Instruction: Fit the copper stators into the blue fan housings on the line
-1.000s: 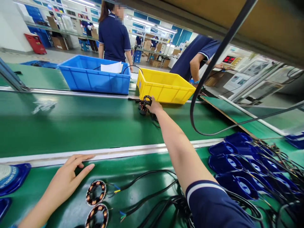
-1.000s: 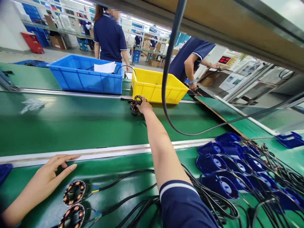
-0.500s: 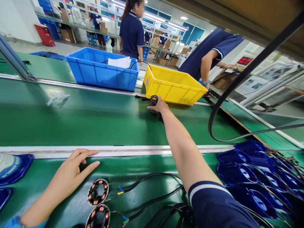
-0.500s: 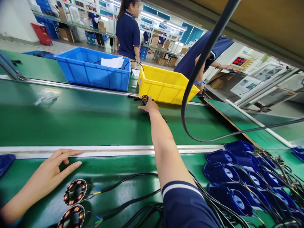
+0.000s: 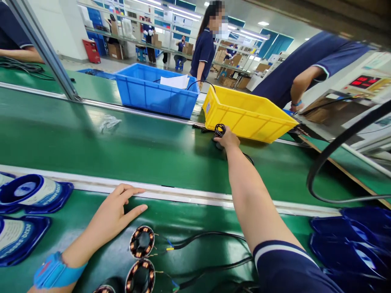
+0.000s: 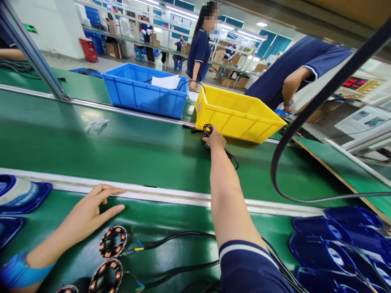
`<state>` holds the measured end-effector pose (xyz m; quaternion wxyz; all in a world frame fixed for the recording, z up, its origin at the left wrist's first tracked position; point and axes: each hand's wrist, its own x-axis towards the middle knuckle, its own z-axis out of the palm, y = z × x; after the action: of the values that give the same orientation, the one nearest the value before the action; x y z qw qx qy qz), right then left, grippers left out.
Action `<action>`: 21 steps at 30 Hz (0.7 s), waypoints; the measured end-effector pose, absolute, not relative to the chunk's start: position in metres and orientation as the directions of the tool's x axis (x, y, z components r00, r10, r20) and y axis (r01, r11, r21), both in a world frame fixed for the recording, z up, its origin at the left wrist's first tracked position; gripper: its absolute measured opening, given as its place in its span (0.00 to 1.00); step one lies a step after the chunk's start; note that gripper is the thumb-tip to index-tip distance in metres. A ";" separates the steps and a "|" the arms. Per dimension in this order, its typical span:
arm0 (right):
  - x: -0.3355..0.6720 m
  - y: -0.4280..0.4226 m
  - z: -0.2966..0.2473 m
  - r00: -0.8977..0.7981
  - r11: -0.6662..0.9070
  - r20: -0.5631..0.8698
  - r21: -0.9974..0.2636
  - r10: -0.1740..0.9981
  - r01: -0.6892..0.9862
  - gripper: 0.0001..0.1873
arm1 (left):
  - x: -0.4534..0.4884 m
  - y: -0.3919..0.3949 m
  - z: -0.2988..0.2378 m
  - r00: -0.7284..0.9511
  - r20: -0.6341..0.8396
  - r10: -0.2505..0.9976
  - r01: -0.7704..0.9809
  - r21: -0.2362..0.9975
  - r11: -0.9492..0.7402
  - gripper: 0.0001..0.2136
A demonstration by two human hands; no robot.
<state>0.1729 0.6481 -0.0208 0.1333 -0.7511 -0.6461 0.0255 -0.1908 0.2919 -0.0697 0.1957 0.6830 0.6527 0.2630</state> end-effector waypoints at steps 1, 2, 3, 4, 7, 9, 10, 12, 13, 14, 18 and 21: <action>0.176 0.648 -0.021 0.147 -0.114 0.132 -0.232 0.980 0.966 0.44 | -0.190 0.292 -0.069 0.008 0.107 0.994 0.790 0.609 -0.072 0.23; 0.179 0.648 -0.020 0.120 -0.088 0.127 -0.231 0.985 0.969 0.44 | -0.189 0.292 -0.069 0.007 0.106 0.994 0.789 0.610 -0.070 0.23; 0.182 0.648 -0.020 0.082 -0.053 0.121 -0.230 0.989 0.972 0.44 | -0.188 0.293 -0.068 0.008 0.097 0.995 0.786 0.614 -0.066 0.24; 0.184 0.648 -0.019 0.035 -0.009 0.111 -0.231 0.993 0.973 0.44 | -0.187 0.293 -0.068 0.010 0.084 0.996 0.782 0.621 -0.060 0.24; 0.177 0.642 -0.015 -0.125 0.142 0.082 -0.246 0.989 0.959 0.45 | -0.185 0.295 -0.069 0.017 0.047 0.999 0.770 0.637 -0.043 0.25; 0.158 0.630 -0.014 -0.224 0.236 0.073 -0.263 0.972 0.936 0.45 | -0.185 0.295 -0.069 0.021 0.051 0.999 0.773 0.633 -0.048 0.25; 0.145 0.620 -0.014 -0.273 0.282 0.072 -0.274 0.959 0.920 0.45 | -0.184 0.296 -0.069 0.023 0.061 0.998 0.777 0.627 -0.056 0.25; 0.110 0.593 -0.015 -0.377 0.381 0.075 -0.304 0.923 0.873 0.44 | -0.184 0.295 -0.069 0.016 0.095 0.995 0.782 0.619 -0.072 0.27; 0.090 0.576 -0.015 -0.428 0.430 0.080 -0.322 0.900 0.843 0.44 | -0.184 0.294 -0.069 0.001 0.124 0.992 0.785 0.615 -0.078 0.28; 0.069 0.558 -0.015 -0.476 0.474 0.085 -0.343 0.875 0.811 0.44 | -0.184 0.293 -0.068 -0.021 0.158 0.987 0.790 0.608 -0.081 0.28; -0.006 0.498 -0.010 -0.584 0.556 0.088 -0.448 0.807 0.700 0.40 | -0.182 0.295 -0.063 -0.095 0.266 0.959 0.839 0.540 -0.067 0.26; -0.029 0.486 0.002 -0.565 0.521 0.101 -0.544 0.819 0.657 0.35 | -0.182 0.309 -0.052 -0.065 0.268 0.961 0.885 0.461 -0.069 0.25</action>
<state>-0.0286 0.4856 0.0024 0.1755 -0.4320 -0.8542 0.2299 -0.1823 0.3093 -0.0522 0.0716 0.6800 0.6786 0.2683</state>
